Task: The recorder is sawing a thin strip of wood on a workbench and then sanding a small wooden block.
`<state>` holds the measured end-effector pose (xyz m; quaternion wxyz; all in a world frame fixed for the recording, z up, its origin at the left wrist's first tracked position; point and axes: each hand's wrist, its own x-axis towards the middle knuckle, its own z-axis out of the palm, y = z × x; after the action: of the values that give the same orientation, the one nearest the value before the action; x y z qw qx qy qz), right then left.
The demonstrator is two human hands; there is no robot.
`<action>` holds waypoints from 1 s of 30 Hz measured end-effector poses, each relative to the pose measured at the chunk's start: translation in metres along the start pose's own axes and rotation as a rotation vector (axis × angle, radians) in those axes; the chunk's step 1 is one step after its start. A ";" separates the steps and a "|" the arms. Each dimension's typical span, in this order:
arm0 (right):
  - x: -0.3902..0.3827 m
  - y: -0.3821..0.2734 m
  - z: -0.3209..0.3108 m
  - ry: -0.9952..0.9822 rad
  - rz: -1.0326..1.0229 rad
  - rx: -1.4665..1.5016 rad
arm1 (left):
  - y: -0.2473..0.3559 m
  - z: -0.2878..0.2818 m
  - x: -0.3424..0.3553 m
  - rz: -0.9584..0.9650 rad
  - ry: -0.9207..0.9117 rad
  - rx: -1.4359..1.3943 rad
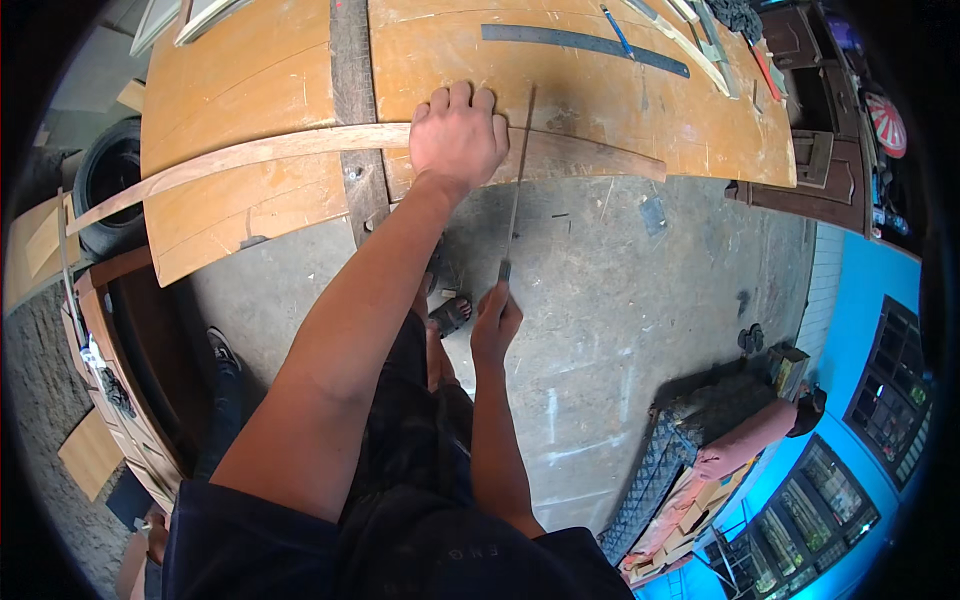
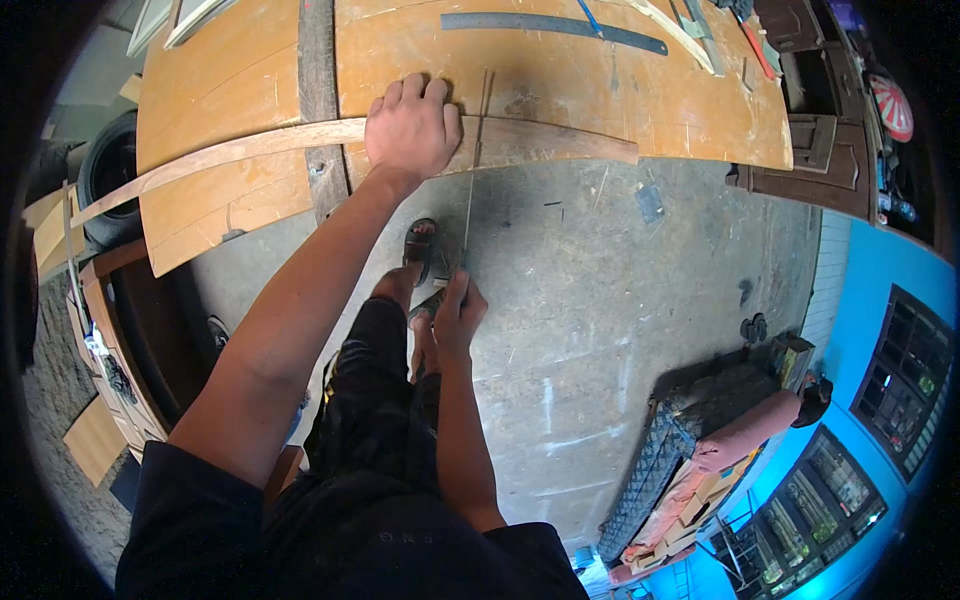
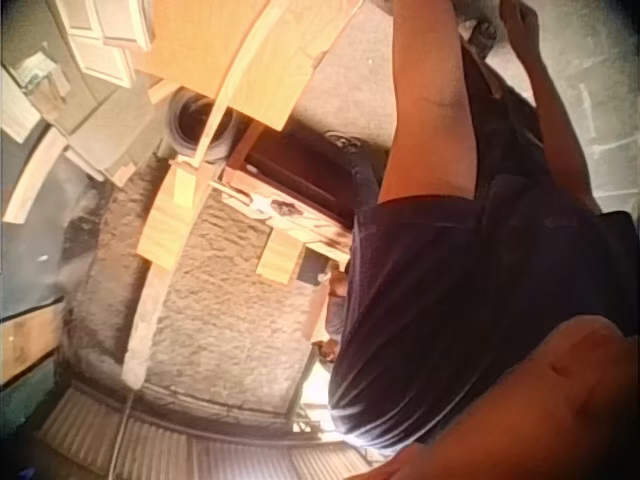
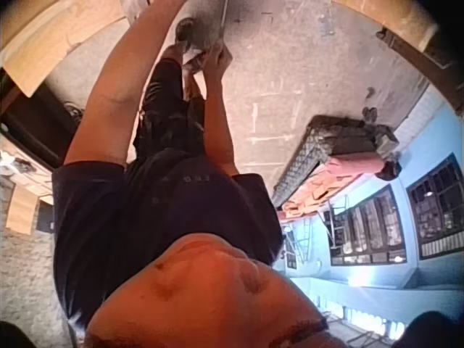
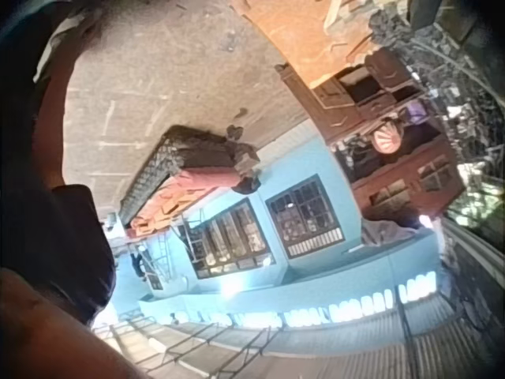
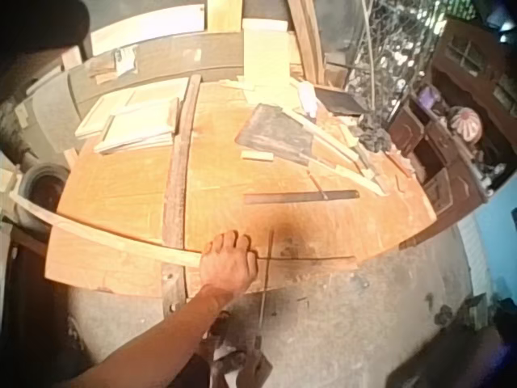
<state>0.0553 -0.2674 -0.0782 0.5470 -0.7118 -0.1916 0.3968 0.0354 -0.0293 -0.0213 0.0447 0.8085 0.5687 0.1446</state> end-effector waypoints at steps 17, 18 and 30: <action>0.028 -0.013 0.003 -0.076 -0.026 0.133 | 0.000 -0.002 0.000 0.006 0.007 -0.003; 0.004 0.010 -0.012 -0.052 -0.052 0.064 | 0.000 -0.004 0.001 0.011 0.009 0.006; 0.088 -0.060 0.018 -0.062 -0.109 -0.053 | 0.005 0.001 0.000 0.002 -0.030 -0.006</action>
<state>0.1046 -0.1739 -0.0557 0.5427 -0.7019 -0.2573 0.3830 0.0406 -0.0310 -0.0212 0.0556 0.8111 0.5666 0.1341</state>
